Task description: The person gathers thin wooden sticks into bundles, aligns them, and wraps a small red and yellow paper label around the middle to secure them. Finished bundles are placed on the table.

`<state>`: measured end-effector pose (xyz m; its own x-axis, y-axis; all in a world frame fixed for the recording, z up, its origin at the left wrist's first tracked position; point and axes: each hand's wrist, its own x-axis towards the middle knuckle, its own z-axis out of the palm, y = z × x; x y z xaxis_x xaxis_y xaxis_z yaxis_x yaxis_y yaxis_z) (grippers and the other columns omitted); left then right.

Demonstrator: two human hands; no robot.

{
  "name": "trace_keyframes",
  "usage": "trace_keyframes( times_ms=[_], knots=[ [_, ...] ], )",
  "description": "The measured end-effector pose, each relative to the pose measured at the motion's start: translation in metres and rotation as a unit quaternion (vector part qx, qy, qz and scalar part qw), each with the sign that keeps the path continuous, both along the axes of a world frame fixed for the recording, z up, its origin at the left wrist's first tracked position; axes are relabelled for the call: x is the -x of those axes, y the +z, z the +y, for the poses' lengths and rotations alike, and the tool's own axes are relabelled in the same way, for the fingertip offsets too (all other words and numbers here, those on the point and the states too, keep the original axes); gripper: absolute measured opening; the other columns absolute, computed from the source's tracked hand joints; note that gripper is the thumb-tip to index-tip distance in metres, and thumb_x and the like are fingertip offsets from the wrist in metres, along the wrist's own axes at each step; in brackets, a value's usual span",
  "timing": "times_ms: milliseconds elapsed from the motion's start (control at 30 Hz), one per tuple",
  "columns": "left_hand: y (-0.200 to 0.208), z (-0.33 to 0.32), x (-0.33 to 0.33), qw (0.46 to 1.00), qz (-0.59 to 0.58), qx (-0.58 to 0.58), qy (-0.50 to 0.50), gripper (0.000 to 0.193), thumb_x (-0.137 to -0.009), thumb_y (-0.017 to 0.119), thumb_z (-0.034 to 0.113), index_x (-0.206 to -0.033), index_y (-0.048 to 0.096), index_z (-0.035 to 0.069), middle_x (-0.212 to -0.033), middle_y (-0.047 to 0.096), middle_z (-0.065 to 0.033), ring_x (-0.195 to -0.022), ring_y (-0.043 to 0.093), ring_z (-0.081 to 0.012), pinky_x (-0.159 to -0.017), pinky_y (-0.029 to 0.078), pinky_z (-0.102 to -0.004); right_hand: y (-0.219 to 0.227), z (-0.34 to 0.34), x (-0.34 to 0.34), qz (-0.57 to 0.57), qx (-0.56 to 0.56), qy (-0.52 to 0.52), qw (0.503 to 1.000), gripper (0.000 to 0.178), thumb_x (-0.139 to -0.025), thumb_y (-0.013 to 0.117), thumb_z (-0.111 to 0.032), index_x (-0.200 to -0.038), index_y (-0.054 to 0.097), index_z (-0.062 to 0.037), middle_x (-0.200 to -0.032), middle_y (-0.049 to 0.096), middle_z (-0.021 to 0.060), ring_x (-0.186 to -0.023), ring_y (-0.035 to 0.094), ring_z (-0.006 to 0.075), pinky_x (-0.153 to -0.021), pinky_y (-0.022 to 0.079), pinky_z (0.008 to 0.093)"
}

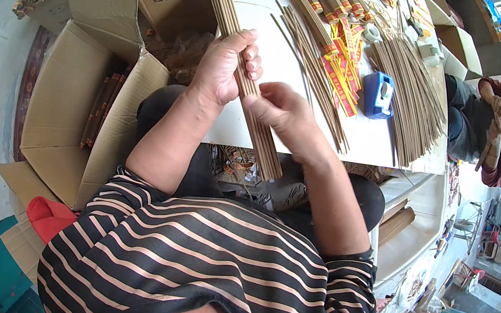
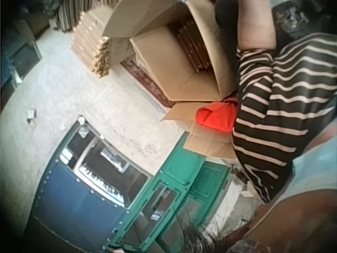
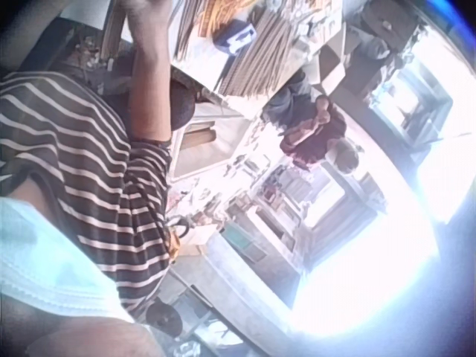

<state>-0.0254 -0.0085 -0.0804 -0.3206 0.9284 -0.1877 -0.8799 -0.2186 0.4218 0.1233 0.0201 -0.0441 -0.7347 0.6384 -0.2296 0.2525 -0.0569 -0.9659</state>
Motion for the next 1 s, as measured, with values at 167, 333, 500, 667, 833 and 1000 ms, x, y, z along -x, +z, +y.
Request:
trace_keyframes(
  times_ms=[167, 333, 500, 667, 833, 1000],
  knots=[
    [-0.004, 0.0, 0.004, 0.995, -0.013, -0.086, -0.055, 0.016, -0.084, 0.06, 0.015, -0.074, 0.049, 0.01, -0.058, 0.048, 0.0012, -0.049, 0.046, -0.0111, -0.046, 0.039, -0.0249, -0.012, -0.011, 0.005, 0.0, 0.332, 0.07, 0.941, 0.019, -0.081, 0.067, -0.014, -0.078, 0.051, -0.0032, -0.059, 0.053, 0.0033, -0.042, 0.051, 0.0131, -0.04, 0.044, 0.0245],
    [0.003, -0.001, 0.012, 0.996, 0.069, -0.011, 0.058, 0.016, -0.084, 0.061, 0.015, -0.073, 0.05, 0.01, -0.056, 0.048, 0.0016, -0.049, 0.048, -0.0107, -0.046, 0.04, -0.0247, -0.012, -0.022, 0.011, -0.166, 0.015, 0.048, 0.985, 0.02, -0.082, 0.063, -0.015, -0.08, 0.048, -0.0025, -0.055, 0.048, 0.0006, -0.04, 0.046, 0.0084, -0.038, 0.038, 0.0234],
    [0.009, -0.009, 0.018, 0.996, 0.018, -0.089, -0.013, 0.016, -0.084, 0.06, 0.013, -0.071, 0.05, 0.011, -0.055, 0.046, 0.0028, -0.047, 0.046, -0.0091, -0.044, 0.039, -0.0245, -0.006, -0.024, 0.006, -0.077, 0.179, 0.091, 0.977, 0.02, -0.083, 0.063, -0.014, -0.081, 0.047, -0.003, -0.051, 0.046, -0.0004, -0.037, 0.043, 0.008, -0.036, 0.035, 0.0212],
    [0.009, -0.007, 0.008, 0.997, 0.068, 0.007, 0.038, 0.013, -0.082, 0.06, 0.011, -0.073, 0.051, 0.011, -0.054, 0.046, 0.0019, -0.046, 0.046, -0.0101, -0.044, 0.04, -0.0257, -0.014, -0.034, 0.01, -0.201, -0.036, 0.024, 0.979, 0.02, -0.084, 0.06, -0.017, -0.081, 0.047, -0.003, -0.055, 0.049, 0.0007, -0.04, 0.045, 0.008, -0.038, 0.038, 0.0236],
    [0.002, -0.002, 0.011, 0.991, 0.094, 0.078, 0.058, 0.023, -0.081, 0.066, 0.018, -0.069, 0.047, 0.013, -0.054, 0.039, 0.0041, -0.045, 0.038, -0.01, -0.045, 0.034, -0.0241, -0.027, -0.032, 0.001, -0.154, 0.015, 0.044, 0.987, 0.018, -0.084, 0.059, -0.02, -0.089, 0.051, -0.0048, -0.06, 0.05, 0.0004, -0.047, 0.046, 0.0092, -0.041, 0.039, 0.0263],
    [0.029, -0.014, 0.019, 0.985, 0.137, -0.018, 0.102, 0.011, -0.082, 0.061, 0.008, -0.083, 0.051, 0.011, -0.055, 0.043, 0.0029, -0.043, 0.042, -0.01, -0.041, 0.037, -0.025, -0.004, -0.024, 0.01, -0.108, -0.092, 0.072, 0.987, 0.024, -0.078, 0.061, -0.021, -0.086, 0.054, 0.0003, -0.072, 0.06, 0.0213, -0.07, 0.062, 0.032, -0.065, 0.048, 0.0398]
  ],
)
